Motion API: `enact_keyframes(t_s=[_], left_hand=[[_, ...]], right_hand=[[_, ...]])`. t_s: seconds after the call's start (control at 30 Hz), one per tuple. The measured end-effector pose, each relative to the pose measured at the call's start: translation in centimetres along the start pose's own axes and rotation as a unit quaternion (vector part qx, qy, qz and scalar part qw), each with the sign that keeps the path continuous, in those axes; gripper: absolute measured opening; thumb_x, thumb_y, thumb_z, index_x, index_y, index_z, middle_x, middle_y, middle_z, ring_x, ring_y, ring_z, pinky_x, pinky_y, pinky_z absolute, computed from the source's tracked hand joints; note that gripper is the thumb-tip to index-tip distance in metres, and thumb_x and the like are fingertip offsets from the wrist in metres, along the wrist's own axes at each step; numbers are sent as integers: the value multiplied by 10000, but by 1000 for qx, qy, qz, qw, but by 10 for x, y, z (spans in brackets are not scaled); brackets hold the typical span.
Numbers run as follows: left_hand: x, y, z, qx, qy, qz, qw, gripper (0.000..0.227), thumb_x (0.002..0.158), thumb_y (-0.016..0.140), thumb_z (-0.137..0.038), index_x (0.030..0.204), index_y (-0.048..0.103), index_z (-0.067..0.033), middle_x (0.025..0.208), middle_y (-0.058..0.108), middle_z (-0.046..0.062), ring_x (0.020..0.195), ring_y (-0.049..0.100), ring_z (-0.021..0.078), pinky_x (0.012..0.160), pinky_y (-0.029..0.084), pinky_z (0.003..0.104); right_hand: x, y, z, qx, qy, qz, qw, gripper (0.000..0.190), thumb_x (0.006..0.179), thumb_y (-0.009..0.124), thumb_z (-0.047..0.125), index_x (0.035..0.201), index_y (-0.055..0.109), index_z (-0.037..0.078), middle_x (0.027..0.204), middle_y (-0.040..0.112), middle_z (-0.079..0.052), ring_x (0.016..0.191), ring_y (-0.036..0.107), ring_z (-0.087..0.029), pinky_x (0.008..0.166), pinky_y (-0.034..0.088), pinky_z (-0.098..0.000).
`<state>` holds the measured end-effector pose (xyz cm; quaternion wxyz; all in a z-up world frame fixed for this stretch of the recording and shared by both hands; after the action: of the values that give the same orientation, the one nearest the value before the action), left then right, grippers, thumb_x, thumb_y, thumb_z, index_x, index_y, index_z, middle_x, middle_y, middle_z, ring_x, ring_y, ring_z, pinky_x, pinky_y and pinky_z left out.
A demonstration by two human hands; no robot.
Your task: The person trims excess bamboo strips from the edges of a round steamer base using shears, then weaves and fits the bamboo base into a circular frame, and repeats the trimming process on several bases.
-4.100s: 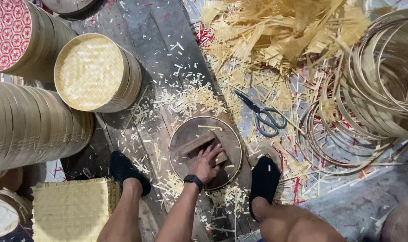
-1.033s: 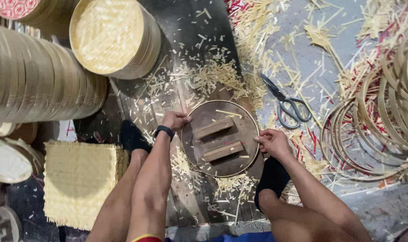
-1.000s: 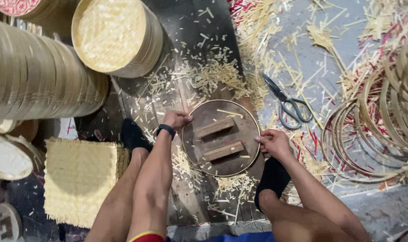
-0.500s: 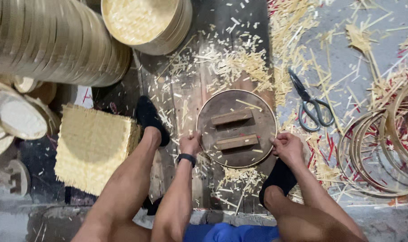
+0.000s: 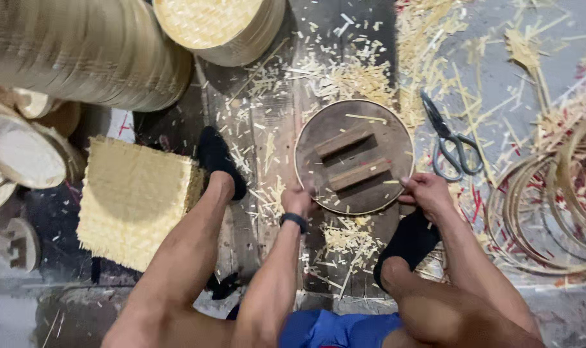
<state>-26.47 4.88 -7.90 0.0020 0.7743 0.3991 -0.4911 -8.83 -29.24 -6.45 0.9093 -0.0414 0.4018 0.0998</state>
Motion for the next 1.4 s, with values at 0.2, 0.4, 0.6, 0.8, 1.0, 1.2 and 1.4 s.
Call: enact_keyframes(t_s=[0.2,0.4,0.6,0.8,1.0,1.2,1.4], left_hand=[[-28,17,45,-209,-63,76,973,260,873,704,46,1085,561,3,916,675,106,774,723,262,711,665,448],[-39,20,41,-223,-46,44,973,283,861,748,26,1052,540,9,890,664,113,749,710,252,654,656,413],[-81,10,-17,-176,-23,116,977,217,863,776,-106,1061,708,-51,910,739,100,713,704,212,593,596,344],[-135,-23,-143,180,461,-96,863,201,935,843,-248,1028,764,-89,1065,785,150,1005,677,316,777,536,474],[-214,3,-191,-9,454,127,882,691,955,553,-535,1491,509,-101,1257,709,161,870,709,187,723,618,353],[-251,18,-210,74,603,62,792,546,1139,406,-499,1451,612,-101,1186,738,164,949,735,226,812,618,365],[-250,36,-229,107,679,71,723,435,1170,425,-449,1391,636,-139,1083,775,133,845,735,203,743,612,325]], right_hand=[[10,-1,-12,30,29,-12,999,136,893,774,79,907,693,-29,780,672,-65,632,677,-159,575,640,-325],[-14,5,7,-16,-27,-53,998,174,866,794,111,878,724,-48,747,695,-79,618,682,-178,555,622,-339],[-85,40,114,-388,-419,-150,807,740,786,854,483,1291,638,-13,1154,645,-212,1090,606,-360,949,516,-500],[-117,145,191,-449,-524,103,716,850,627,891,552,1247,637,30,1065,614,-204,998,575,-349,830,492,-486],[-130,127,197,-67,-187,19,980,380,878,746,360,1179,684,136,1052,750,-51,895,742,-193,819,645,-355],[-134,89,184,-38,-173,12,984,393,825,828,232,1137,702,28,1030,772,-87,885,744,-176,809,622,-297],[-90,44,121,162,-210,89,960,421,928,850,151,1257,665,-35,1130,704,-117,911,624,-170,755,495,-309]])
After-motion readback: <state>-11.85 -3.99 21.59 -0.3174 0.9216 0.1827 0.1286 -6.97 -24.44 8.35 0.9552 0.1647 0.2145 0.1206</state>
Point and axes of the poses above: each hand's wrist, its own x-axis towards the middle knuckle, its own y-axis out of the palm, z = x × y, the point moved 5 cm from there along x, towards the middle knuckle
